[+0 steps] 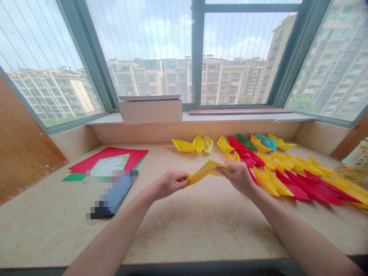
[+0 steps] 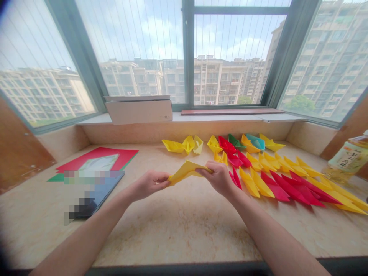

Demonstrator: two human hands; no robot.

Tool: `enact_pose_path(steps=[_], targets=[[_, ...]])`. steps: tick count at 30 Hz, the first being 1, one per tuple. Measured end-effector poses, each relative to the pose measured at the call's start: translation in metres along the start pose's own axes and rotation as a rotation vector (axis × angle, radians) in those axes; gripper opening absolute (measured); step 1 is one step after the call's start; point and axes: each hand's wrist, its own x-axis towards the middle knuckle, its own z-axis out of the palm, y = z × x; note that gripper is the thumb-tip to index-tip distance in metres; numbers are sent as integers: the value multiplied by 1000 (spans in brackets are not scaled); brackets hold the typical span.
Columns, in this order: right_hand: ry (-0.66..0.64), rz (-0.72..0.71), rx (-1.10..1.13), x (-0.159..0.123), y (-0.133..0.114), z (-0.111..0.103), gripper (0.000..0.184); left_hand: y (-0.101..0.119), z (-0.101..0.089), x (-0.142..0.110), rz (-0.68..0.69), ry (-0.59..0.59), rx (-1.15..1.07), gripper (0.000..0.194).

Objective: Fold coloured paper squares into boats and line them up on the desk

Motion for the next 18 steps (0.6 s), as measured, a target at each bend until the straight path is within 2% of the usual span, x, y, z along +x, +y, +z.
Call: enact_pose_path(steps=[3,8,12,15,18], targets=[[-41,25,36,0,-3,-2,58,-2,-2,0,-27,-12,47,24],[-157,73,83,0,-8,-4,60,0,-3,1,-29,34,75,22],[-171,98,105,0,-8,-5,58,5,-4,0,-41,51,93,23],[-167,193,168,0,-7,-4,55,6,-5,-1,-33,59,83,24],[-150,334,230,1,-5,-3,51,4,-1,1,-39,86,-69,23]])
